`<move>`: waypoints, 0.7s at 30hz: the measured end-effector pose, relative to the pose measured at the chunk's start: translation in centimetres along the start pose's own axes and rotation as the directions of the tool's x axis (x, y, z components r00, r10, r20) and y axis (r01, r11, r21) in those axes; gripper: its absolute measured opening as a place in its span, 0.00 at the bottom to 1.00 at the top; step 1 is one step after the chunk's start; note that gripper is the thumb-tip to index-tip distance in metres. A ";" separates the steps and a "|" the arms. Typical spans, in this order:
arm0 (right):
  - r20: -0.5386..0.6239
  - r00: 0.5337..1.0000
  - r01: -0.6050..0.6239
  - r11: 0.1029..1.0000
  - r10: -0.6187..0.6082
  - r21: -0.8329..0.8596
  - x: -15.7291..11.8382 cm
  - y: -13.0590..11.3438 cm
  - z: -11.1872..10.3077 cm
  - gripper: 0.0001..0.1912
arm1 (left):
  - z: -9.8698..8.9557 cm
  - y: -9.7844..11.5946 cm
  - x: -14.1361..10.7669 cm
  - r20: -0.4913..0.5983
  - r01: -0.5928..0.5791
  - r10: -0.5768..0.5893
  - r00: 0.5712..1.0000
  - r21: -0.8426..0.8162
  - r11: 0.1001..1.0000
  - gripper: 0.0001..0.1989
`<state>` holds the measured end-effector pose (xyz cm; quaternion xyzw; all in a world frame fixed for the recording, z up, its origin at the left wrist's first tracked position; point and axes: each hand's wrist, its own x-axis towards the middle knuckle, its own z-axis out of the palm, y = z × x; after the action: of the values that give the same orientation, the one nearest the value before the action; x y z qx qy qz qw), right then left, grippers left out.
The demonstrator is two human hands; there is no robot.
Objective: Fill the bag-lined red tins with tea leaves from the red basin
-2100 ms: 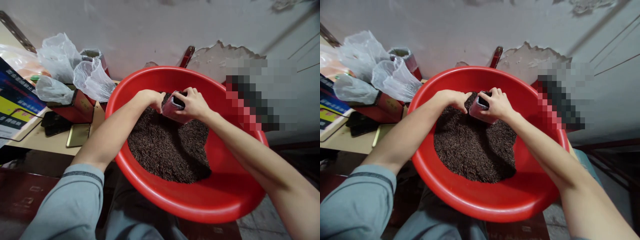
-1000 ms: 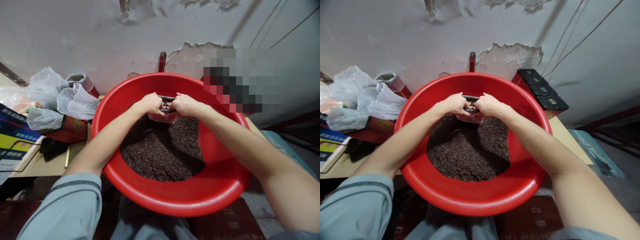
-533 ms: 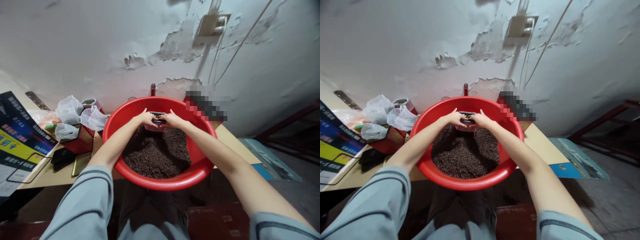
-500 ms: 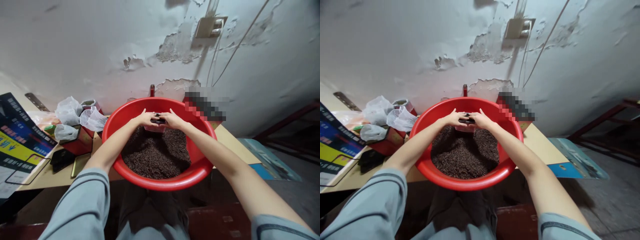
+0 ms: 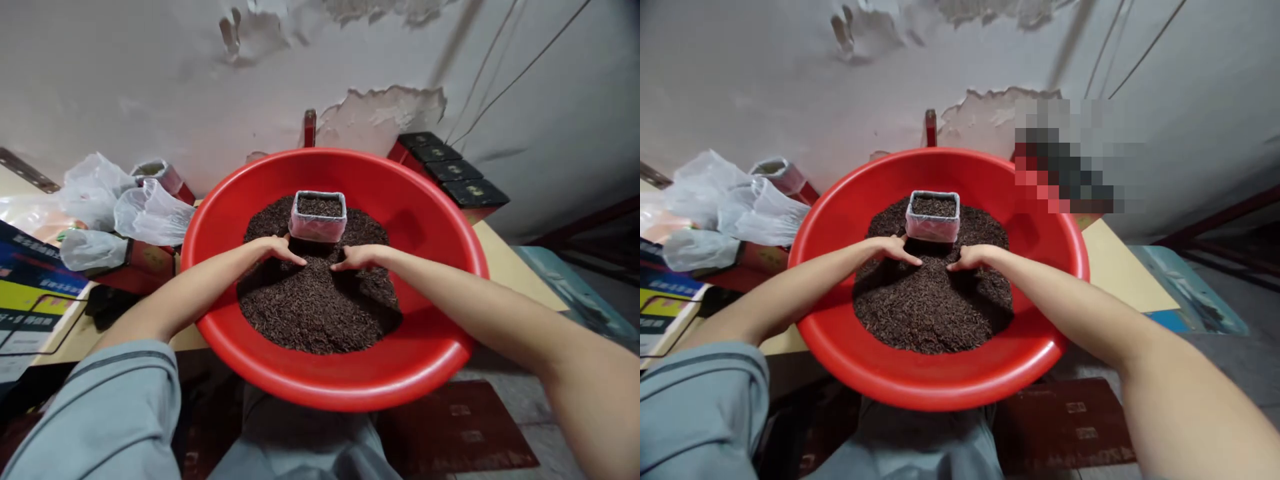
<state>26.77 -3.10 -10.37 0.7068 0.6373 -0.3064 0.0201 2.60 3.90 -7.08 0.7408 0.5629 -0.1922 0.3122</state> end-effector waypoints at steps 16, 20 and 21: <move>-0.043 0.902 0.429 0.903 -0.430 -0.020 -3.9 -5.0 -1.8 0.06 | -2.2 2.6 -4.2 0.089 -0.194 0.179 0.980 0.210 0.958 0.32; -0.226 0.895 0.416 0.904 -0.386 0.101 -4.8 -5.0 -5.1 0.10 | -5.9 2.7 -5.9 -0.052 -0.387 0.389 0.920 0.047 0.921 0.28; -0.306 0.864 0.445 0.891 -0.400 0.091 -4.7 -4.8 -6.0 0.11 | -6.9 3.0 -6.1 -0.102 -0.439 0.441 0.892 0.041 0.898 0.27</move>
<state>24.82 -3.86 -1.59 0.5849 0.7468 -0.2504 -0.1938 3.18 3.69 2.58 0.8608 0.3952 -0.0808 0.3104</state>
